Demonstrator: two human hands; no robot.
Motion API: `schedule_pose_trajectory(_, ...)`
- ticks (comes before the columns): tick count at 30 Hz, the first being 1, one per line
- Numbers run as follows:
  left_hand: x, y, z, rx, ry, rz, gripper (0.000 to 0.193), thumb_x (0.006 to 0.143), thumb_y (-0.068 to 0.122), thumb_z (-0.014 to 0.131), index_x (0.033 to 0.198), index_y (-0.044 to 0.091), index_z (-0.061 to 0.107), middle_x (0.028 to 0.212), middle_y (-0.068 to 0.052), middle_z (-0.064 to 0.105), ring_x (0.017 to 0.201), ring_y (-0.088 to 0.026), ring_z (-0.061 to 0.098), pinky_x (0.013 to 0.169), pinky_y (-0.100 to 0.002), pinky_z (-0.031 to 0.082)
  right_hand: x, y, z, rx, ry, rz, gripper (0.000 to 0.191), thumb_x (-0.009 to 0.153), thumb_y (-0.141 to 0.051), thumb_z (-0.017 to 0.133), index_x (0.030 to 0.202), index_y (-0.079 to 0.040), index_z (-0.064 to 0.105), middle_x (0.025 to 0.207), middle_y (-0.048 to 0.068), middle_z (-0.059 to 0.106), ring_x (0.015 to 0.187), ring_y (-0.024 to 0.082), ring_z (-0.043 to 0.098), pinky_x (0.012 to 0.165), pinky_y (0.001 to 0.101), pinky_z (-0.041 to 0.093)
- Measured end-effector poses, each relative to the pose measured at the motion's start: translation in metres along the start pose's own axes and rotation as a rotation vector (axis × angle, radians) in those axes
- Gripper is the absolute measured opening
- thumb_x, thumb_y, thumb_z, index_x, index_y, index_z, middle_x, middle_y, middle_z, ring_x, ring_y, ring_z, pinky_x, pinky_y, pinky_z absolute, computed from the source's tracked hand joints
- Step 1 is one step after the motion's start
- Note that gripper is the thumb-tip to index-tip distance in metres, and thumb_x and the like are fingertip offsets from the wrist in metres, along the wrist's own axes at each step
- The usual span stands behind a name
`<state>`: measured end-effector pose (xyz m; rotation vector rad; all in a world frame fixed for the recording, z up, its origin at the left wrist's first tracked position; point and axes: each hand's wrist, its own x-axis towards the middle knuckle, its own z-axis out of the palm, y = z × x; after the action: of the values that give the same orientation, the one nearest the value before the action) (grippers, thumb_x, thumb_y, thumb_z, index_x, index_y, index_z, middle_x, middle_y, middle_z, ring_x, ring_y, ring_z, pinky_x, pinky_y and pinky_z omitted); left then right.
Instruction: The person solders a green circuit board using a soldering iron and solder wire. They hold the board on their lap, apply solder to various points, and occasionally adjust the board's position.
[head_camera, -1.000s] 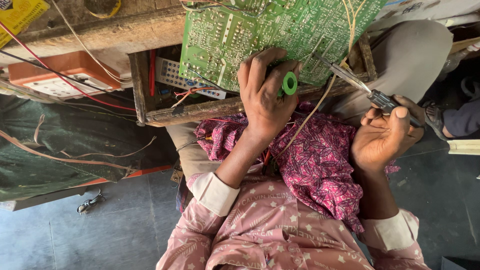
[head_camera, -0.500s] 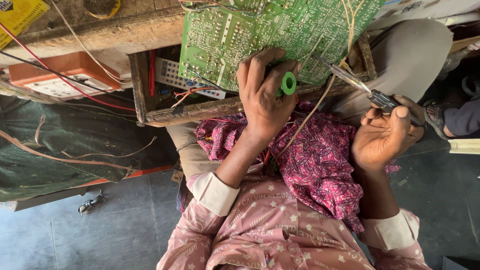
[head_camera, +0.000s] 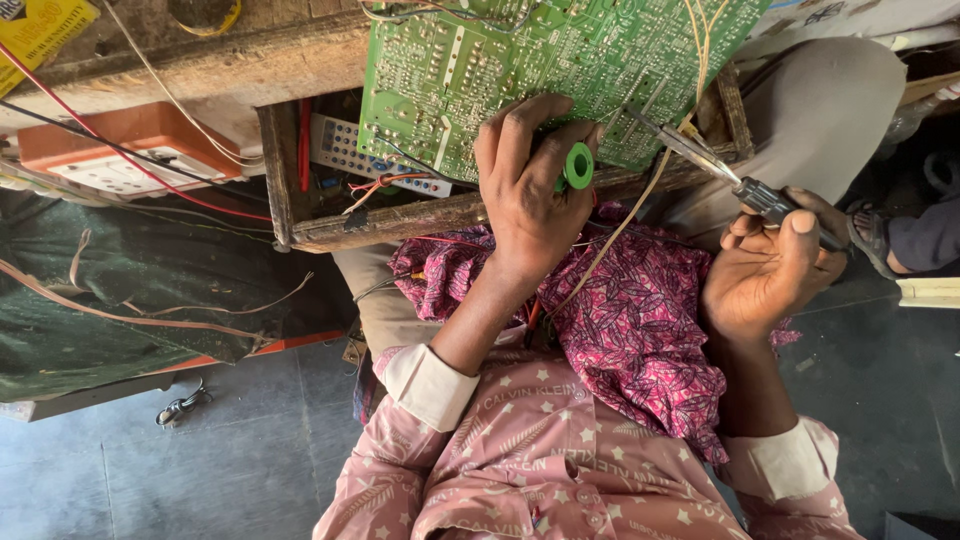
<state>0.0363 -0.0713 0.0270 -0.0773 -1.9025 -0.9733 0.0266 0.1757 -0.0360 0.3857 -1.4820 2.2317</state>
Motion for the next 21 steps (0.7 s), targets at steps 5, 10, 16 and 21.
schedule_pose_trajectory(5, -0.0003, 0.0003, 0.0001, 0.0, 0.002, -0.003, 0.026, 0.09, 0.003, 0.084, 0.112, 0.011, 0.071, 0.127, -0.002, 0.061, 0.116, -0.024, 0.058, 0.097, -0.036, 0.048, -0.0015, -0.002, 0.0015, 0.002, 0.006, 0.012, 0.027, 0.117, -0.022, 0.066, 0.122, 0.003, 0.058, 0.096, 0.019, 0.069, 0.071, 0.02, 0.062, 0.061, 0.0277, 0.048)
schedule_pose_trajectory(10, -0.0001, 0.0016, -0.0014, -0.01, 0.005, -0.003, 0.027, 0.09, 0.003, 0.084, 0.112, 0.011, 0.072, 0.126, -0.003, 0.062, 0.114, -0.024, 0.059, 0.096, -0.036, 0.049, -0.0009, -0.0016, 0.0005, -0.002, 0.022, 0.01, 0.027, 0.117, -0.022, 0.067, 0.123, 0.003, 0.057, 0.097, 0.019, 0.069, 0.071, 0.021, 0.062, 0.06, 0.0277, 0.047)
schedule_pose_trajectory(16, 0.0006, 0.0023, -0.0038, -0.022, -0.004, -0.011, 0.026, 0.091, 0.003, 0.083, 0.112, 0.011, 0.072, 0.127, -0.003, 0.062, 0.115, -0.025, 0.06, 0.097, -0.036, 0.049, -0.0009, 0.0007, -0.0048, 0.045, 0.021, 0.004, 0.026, 0.118, -0.022, 0.066, 0.124, 0.002, 0.057, 0.098, 0.018, 0.068, 0.072, 0.022, 0.062, 0.06, 0.028, 0.047)
schedule_pose_trajectory(21, 0.001, 0.0032, -0.0044, -0.017, -0.009, -0.013, 0.026, 0.09, 0.003, 0.083, 0.112, 0.011, 0.072, 0.127, -0.003, 0.062, 0.115, -0.025, 0.059, 0.098, -0.037, 0.049, -0.0009, 0.0004, -0.0069, 0.045, 0.0, 0.005, 0.025, 0.118, -0.022, 0.065, 0.125, 0.001, 0.057, 0.099, 0.017, 0.068, 0.073, 0.021, 0.062, 0.061, 0.0278, 0.047)
